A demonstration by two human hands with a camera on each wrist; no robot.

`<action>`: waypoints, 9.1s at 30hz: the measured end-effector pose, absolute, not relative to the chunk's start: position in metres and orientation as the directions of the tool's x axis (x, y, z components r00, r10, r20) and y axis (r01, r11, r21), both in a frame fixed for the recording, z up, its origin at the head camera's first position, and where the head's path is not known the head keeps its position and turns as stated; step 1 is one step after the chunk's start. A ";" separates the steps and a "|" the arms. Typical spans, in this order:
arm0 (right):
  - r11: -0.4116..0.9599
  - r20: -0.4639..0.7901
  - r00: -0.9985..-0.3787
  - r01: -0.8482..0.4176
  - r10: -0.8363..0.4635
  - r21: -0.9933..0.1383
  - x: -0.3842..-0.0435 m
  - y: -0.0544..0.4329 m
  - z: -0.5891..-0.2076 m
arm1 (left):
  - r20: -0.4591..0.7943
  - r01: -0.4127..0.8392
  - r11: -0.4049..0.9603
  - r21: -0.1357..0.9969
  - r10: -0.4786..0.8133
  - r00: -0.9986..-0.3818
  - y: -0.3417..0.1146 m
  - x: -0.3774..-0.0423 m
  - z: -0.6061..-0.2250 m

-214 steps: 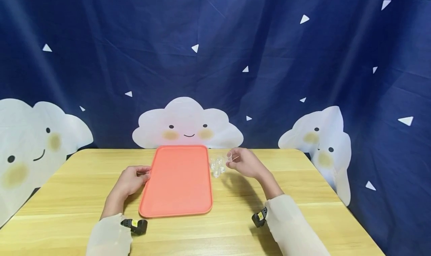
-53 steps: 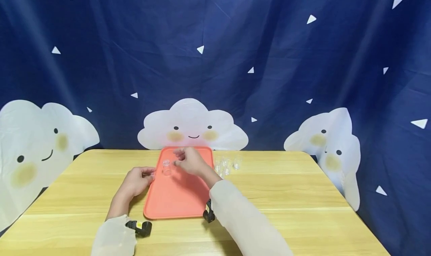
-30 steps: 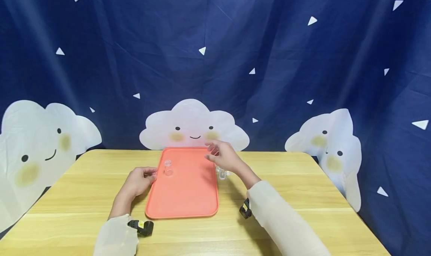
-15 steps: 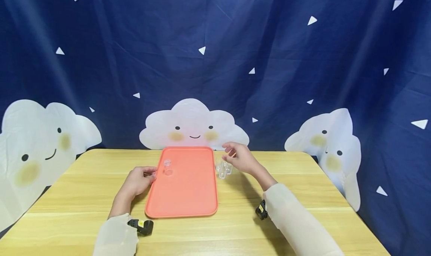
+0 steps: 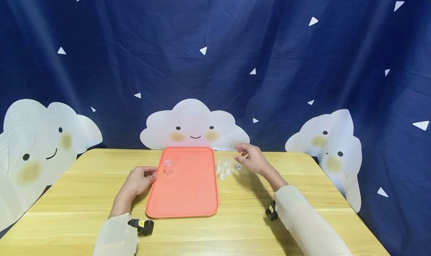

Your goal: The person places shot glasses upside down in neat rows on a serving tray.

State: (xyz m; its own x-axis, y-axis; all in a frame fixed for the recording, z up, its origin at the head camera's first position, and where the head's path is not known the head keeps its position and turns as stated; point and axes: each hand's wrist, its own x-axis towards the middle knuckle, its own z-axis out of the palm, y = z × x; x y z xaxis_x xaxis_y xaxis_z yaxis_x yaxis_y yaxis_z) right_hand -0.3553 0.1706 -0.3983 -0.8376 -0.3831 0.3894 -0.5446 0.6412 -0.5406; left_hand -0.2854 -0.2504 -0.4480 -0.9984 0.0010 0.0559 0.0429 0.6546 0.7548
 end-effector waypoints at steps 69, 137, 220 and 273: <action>0.555 0.207 -0.928 -0.353 -0.310 -0.753 -0.368 0.197 -0.417 | 0.056 0.040 0.653 0.756 -0.004 -0.998 -0.254 -0.285 -0.450; 0.456 0.290 -0.821 -0.527 -0.492 -0.717 -0.356 0.056 -0.389 | 0.061 0.038 0.639 0.768 -0.013 -0.998 -0.250 -0.284 -0.447; 0.512 0.176 -0.849 -0.453 -0.499 -0.730 -0.353 0.015 -0.383 | 0.039 0.022 0.645 0.764 -0.012 -0.999 -0.252 -0.287 -0.450; 0.606 0.305 -0.848 -0.524 -0.432 -0.599 -0.343 0.160 -0.393 | 0.053 0.042 0.652 0.757 0.003 -0.999 -0.252 -0.286 -0.450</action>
State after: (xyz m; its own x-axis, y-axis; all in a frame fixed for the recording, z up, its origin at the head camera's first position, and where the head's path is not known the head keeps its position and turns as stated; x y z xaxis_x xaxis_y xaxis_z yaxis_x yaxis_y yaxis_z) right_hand -0.3428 0.1596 -0.3929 -0.8485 -0.4321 0.3055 -0.5240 0.6057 -0.5987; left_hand -0.2861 -0.2521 -0.4495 -0.9986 0.0028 0.0530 0.0420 0.6515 0.7575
